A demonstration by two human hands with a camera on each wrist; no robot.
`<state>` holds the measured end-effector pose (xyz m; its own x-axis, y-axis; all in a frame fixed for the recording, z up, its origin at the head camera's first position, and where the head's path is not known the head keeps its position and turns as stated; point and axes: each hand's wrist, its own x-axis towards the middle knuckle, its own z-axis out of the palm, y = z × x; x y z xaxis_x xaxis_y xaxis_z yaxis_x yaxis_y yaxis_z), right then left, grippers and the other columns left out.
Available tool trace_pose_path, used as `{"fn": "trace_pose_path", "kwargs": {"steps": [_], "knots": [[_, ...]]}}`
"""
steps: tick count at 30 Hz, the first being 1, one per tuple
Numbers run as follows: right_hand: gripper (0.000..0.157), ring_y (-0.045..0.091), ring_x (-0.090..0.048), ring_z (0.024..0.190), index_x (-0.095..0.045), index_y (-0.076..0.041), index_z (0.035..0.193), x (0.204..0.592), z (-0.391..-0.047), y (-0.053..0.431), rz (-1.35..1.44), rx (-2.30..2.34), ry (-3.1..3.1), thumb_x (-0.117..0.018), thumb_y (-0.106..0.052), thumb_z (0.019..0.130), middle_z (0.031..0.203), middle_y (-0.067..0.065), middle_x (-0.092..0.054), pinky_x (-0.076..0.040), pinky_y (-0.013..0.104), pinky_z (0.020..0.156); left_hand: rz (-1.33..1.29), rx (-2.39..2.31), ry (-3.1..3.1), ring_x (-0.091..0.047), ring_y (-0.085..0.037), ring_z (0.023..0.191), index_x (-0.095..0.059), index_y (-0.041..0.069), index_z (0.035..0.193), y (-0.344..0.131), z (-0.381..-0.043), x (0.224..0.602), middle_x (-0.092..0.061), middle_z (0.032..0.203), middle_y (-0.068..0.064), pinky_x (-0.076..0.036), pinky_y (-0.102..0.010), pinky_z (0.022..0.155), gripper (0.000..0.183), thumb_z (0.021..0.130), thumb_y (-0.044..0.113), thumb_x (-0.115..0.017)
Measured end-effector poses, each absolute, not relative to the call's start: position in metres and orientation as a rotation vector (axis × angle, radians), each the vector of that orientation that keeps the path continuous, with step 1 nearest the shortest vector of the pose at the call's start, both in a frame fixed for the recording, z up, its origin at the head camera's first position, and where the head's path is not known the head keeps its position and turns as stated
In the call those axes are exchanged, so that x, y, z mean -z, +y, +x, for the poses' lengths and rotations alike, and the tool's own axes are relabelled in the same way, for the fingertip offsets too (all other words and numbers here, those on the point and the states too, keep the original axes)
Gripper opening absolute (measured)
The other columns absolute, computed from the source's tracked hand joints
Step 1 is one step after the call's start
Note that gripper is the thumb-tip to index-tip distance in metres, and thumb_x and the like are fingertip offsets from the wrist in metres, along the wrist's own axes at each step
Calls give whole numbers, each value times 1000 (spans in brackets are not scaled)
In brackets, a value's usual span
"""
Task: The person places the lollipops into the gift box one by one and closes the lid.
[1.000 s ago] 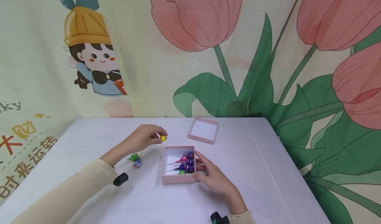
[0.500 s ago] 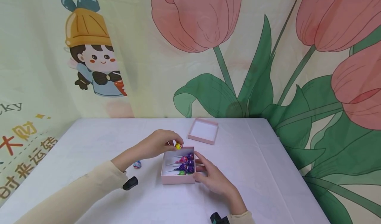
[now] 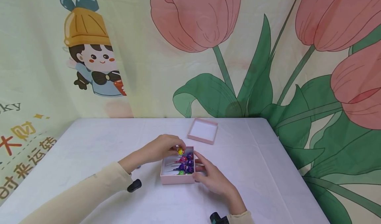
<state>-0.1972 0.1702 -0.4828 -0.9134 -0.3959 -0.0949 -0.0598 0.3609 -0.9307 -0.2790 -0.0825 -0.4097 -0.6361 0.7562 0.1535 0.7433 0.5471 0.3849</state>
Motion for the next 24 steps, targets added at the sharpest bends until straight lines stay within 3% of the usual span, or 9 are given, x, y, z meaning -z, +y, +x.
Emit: {"fn": "trace_pose_path", "kwargs": {"steps": [13, 24], "knots": [[79, 39, -56, 138, -27, -32, 169, 482, -196, 169, -392, 1574, 2332, -69, -29, 103, 161, 20, -44, -59, 49, 99, 1301, -590, 2773, -70, -17, 103, -79, 14, 112, -79, -279, 430, -77, 110, 1, -59, -36, 97, 19, 95, 6, -80], [78, 38, -57, 137, -27, -32, 169, 482, -196, 169, -394, 1567, 2337, -68, -28, 103, 162, 20, -43, -59, 48, 98, 1306, -485, 2860, -71, -16, 99, -79, 13, 113, -75, -276, 438, -76, 109, -1, -60, -34, 94, 17, 96, 12, -80]]}}
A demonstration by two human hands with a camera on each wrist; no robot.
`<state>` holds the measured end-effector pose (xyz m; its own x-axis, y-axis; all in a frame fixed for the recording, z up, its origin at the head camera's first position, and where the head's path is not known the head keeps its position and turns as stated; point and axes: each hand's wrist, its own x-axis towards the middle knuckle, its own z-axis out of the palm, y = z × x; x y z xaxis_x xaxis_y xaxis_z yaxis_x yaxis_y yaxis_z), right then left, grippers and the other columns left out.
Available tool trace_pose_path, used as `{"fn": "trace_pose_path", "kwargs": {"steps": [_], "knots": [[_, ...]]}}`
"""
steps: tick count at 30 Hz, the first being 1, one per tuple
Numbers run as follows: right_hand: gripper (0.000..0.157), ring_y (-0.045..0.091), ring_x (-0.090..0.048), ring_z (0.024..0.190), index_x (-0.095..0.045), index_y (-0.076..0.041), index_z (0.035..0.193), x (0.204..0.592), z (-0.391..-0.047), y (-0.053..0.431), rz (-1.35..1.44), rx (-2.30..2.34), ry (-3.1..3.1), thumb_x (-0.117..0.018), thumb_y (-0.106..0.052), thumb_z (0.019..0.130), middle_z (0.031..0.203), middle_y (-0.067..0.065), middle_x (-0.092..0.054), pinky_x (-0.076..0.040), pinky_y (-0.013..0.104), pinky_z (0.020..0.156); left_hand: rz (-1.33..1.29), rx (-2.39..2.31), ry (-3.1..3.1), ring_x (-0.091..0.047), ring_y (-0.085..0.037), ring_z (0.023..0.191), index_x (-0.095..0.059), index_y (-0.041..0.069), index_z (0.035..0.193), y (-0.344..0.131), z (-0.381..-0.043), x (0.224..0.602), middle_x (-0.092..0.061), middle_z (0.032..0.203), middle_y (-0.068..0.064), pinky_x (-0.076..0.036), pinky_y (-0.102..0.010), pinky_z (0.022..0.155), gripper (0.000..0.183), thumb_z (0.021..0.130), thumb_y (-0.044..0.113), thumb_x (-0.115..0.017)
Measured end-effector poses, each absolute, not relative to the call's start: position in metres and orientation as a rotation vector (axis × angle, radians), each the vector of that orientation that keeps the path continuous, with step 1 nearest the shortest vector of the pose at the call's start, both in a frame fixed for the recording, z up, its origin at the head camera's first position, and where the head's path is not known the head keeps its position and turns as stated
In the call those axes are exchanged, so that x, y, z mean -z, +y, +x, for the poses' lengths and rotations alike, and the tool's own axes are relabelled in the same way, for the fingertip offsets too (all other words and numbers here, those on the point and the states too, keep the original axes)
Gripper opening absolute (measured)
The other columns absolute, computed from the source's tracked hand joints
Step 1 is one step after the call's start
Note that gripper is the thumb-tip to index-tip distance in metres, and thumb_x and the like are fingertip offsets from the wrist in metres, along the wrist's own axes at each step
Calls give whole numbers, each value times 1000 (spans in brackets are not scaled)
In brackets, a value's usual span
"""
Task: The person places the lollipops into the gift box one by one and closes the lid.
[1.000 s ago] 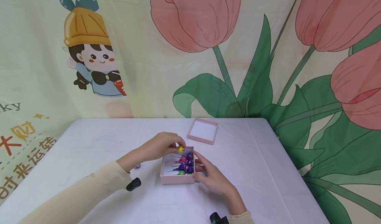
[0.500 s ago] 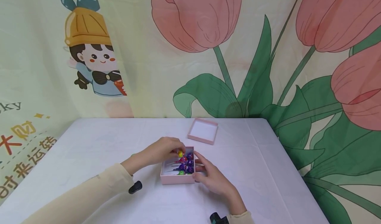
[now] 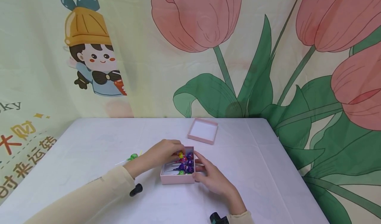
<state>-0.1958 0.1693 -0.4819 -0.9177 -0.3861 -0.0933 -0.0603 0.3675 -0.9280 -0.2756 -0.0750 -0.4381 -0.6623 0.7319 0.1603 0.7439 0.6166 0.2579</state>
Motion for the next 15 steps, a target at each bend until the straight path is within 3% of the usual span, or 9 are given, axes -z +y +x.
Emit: {"fn": "trace_pose_path", "kwargs": {"steps": [15], "knots": [[78, 37, -57, 138, -26, -34, 169, 484, -197, 170, -389, 1566, 2328, -68, -29, 103, 162, 18, -43, -60, 46, 98, -1329, 510, -2781, -72, -19, 100, -77, 14, 109, -78, -273, 437, -77, 107, -1, -60, -34, 94, 17, 93, 9, -83]]}}
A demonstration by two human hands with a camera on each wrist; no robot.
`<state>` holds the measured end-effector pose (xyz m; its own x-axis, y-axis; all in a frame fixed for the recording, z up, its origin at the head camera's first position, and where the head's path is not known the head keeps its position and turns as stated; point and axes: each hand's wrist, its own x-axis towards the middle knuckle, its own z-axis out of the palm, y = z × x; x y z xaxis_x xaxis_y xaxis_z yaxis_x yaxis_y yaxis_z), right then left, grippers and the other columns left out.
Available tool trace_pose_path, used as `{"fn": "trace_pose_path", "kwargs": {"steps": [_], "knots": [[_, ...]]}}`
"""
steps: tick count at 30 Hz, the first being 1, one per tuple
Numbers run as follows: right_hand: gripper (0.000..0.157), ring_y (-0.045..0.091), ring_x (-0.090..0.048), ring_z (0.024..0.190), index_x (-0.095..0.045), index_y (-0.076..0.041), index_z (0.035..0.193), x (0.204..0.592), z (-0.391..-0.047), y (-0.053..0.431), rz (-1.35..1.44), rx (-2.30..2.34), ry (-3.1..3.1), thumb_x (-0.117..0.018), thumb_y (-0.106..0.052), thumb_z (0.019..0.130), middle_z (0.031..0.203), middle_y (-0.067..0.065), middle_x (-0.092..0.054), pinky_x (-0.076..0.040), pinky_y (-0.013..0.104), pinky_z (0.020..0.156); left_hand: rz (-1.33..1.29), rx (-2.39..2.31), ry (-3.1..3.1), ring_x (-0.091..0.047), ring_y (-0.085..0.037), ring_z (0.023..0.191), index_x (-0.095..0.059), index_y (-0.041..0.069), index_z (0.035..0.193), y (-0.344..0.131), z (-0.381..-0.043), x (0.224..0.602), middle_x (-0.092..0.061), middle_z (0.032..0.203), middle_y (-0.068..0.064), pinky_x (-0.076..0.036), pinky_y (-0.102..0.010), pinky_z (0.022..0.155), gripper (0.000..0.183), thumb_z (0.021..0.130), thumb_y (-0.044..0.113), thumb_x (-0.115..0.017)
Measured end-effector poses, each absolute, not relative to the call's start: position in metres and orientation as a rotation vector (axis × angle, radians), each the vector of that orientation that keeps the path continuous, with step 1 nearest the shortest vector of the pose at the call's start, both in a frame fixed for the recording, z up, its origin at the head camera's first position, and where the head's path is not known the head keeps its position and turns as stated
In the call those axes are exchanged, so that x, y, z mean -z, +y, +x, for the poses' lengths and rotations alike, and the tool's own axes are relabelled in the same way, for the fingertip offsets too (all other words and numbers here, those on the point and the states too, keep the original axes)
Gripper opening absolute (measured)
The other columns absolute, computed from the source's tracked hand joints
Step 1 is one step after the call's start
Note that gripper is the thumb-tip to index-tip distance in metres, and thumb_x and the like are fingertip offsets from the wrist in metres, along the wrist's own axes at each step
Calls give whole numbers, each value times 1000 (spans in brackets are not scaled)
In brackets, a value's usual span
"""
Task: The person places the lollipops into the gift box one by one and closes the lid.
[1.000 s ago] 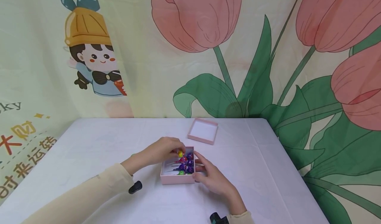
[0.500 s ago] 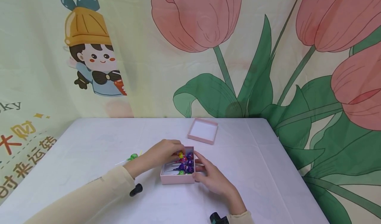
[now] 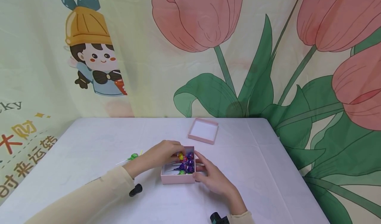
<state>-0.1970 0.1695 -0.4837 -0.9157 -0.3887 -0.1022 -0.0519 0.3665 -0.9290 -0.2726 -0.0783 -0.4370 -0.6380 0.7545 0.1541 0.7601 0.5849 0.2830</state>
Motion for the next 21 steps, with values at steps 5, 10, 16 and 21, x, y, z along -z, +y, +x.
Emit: {"fn": "trace_pose_path", "kwargs": {"steps": [5, 10, 16, 21], "knots": [[78, 38, -56, 138, -26, -34, 169, 484, -197, 170, -403, 1569, 2329, -68, -30, 104, 162, 19, -43, -59, 48, 100, -1373, 515, -2794, -68, -16, 89, -77, 15, 104, -78, -275, 436, -75, 99, 2, -59, -28, 87, 15, 93, 10, -84], [78, 38, -56, 139, -25, -34, 169, 484, -197, 170, -418, 1564, 2334, -68, -29, 104, 163, 19, -43, -58, 50, 101, -1425, 544, -2834, -67, -15, 90, -76, 17, 104, -78, -277, 438, -74, 103, 3, -58, -22, 83, 16, 92, 9, -84], [77, 38, -56, 139, -26, -35, 169, 484, -197, 170, -424, 1563, 2326, -67, -28, 104, 163, 18, -43, -58, 48, 100, -1464, 526, -2850, -67, -15, 91, -75, 18, 105, -78, -277, 442, -73, 107, 2, -57, -21, 83, 18, 92, 9, -84], [78, 38, -56, 139, -26, -35, 169, 484, -197, 169, -408, 1563, 2327, -67, -27, 104, 163, 18, -43, -58, 49, 101, -1452, 492, -2846, -66, -16, 92, -74, 19, 109, -79, -277, 442, -74, 109, 2, -58, -26, 86, 22, 92, 11, -85]]}}
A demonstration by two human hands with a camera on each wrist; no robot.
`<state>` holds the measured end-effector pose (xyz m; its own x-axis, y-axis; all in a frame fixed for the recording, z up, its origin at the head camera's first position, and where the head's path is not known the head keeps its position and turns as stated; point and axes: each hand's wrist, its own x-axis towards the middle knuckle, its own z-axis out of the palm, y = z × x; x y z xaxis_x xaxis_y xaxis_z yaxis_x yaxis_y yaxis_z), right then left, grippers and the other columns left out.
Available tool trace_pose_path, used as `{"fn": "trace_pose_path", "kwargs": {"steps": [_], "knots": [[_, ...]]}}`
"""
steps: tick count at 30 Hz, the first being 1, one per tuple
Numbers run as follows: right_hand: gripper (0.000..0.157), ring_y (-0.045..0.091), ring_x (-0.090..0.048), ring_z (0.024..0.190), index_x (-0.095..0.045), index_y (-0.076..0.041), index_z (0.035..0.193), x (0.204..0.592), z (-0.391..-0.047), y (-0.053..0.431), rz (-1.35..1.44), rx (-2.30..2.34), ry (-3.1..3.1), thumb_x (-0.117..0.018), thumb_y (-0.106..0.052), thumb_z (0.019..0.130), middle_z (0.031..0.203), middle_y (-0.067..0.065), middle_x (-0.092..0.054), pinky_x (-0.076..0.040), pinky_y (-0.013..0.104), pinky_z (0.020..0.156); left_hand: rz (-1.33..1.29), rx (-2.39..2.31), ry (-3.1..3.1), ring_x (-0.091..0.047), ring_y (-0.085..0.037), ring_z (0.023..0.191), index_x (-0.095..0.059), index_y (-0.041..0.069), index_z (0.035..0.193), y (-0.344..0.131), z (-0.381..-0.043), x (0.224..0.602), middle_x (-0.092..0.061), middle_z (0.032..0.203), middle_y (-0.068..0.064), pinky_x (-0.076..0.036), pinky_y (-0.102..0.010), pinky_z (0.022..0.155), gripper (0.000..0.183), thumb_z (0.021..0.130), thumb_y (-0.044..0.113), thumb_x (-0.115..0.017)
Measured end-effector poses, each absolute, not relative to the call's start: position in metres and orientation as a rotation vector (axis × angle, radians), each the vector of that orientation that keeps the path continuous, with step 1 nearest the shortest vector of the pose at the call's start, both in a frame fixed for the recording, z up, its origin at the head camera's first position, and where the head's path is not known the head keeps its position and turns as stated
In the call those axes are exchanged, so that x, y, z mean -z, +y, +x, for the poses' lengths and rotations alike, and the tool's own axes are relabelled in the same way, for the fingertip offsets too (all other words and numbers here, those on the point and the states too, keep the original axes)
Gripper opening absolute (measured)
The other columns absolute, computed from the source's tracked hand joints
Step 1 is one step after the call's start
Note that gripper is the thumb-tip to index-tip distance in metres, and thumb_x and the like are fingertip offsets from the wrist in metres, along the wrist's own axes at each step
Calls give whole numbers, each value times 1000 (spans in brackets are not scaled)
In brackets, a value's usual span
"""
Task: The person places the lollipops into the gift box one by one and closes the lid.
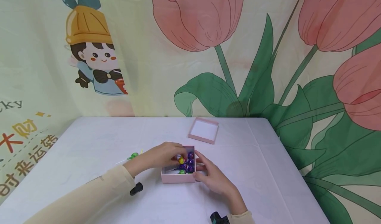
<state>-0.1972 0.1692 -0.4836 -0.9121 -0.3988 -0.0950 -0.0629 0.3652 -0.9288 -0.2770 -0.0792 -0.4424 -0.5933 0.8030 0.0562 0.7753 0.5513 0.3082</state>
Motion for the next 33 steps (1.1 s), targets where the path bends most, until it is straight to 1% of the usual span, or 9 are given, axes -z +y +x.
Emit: {"fn": "trace_pose_path", "kwargs": {"steps": [2, 7, 11, 14, 17, 20, 28, 31, 33], "knots": [[78, 38, -56, 139, -26, -35, 169, 483, -197, 169, -400, 1566, 2325, -67, -27, 103, 163, 18, -42, -58, 48, 100, 1374, -454, 2685, -67, -16, 94, -73, 19, 111, -79, -277, 442, -74, 110, 1, -58, -26, 87, 24, 91, 11, -85], [78, 39, -56, 139, -26, -34, 169, 483, -197, 170, -396, 1574, 2321, -67, -27, 103, 163, 19, -42, -59, 47, 98, 1336, -520, 2659, -67, -16, 91, -75, 16, 117, -84, -274, 433, -75, 113, -2, -58, -25, 83, 26, 93, 11, -84], [78, 39, -56, 139, -26, -33, 169, 483, -196, 169, -396, 1574, 2319, -67, -27, 103, 163, 20, -42, -59, 47, 98, 1306, -625, 2685, -68, -17, 92, -76, 13, 122, -95, -273, 420, -75, 116, -5, -58, -27, 82, 28, 95, 11, -81], [78, 38, -56, 139, -26, -34, 169, 482, -196, 169, -391, 1568, 2327, -67, -26, 103, 163, 19, -42, -59, 48, 100, 1314, -680, 2757, -69, -14, 92, -75, 13, 123, -110, -274, 411, -75, 115, -4, -60, -29, 81, 27, 96, 11, -79], [78, 38, -56, 139, -26, -35, 169, 483, -197, 169, -390, 1560, 2340, -67, -26, 104, 163, 19, -43, -57, 49, 102, 1304, -701, 2839, -68, -11, 91, -75, 14, 122, -128, -276, 404, -74, 113, 0, -61, -30, 81, 26, 97, 12, -79], [78, 38, -56, 139, -26, -34, 169, 484, -197, 169, -396, 1551, 2355, -67, -26, 104, 163, 19, -43, -57, 50, 103, 1235, -699, 2894, -67, -10, 91, -74, 16, 122, -147, -276, 399, -73, 112, 4, -60, -32, 81, 26, 96, 14, -81], [78, 39, -55, 139, -26, -34, 169, 486, -197, 170, -400, 1546, 2364, -68, -29, 104, 162, 20, -43, -58, 49, 101, 986, -598, 2942, -66, -12, 92, -74, 17, 120, -194, -275, 409, -72, 108, 8, -57, -30, 81, 27, 94, 19, -83], [78, 40, -55, 140, -25, -32, 170, 486, -197, 170, -414, 1537, 2369, -68, -30, 104, 162, 20, -43, -57, 49, 102, 950, -596, 2941, -65, -13, 91, -73, 16, 119, -211, -273, 416, -73, 107, 5, -56, -32, 80, 27, 94, 18, -83], [78, 40, -55, 140, -25, -31, 170, 486, -197, 170, -426, 1531, 2369, -67, -30, 105, 162, 21, -43, -57, 49, 103, 940, -601, 2943, -65, -11, 89, -73, 14, 119, -222, -271, 421, -73, 106, 3, -55, -32, 79, 27, 93, 17, -83]]}}
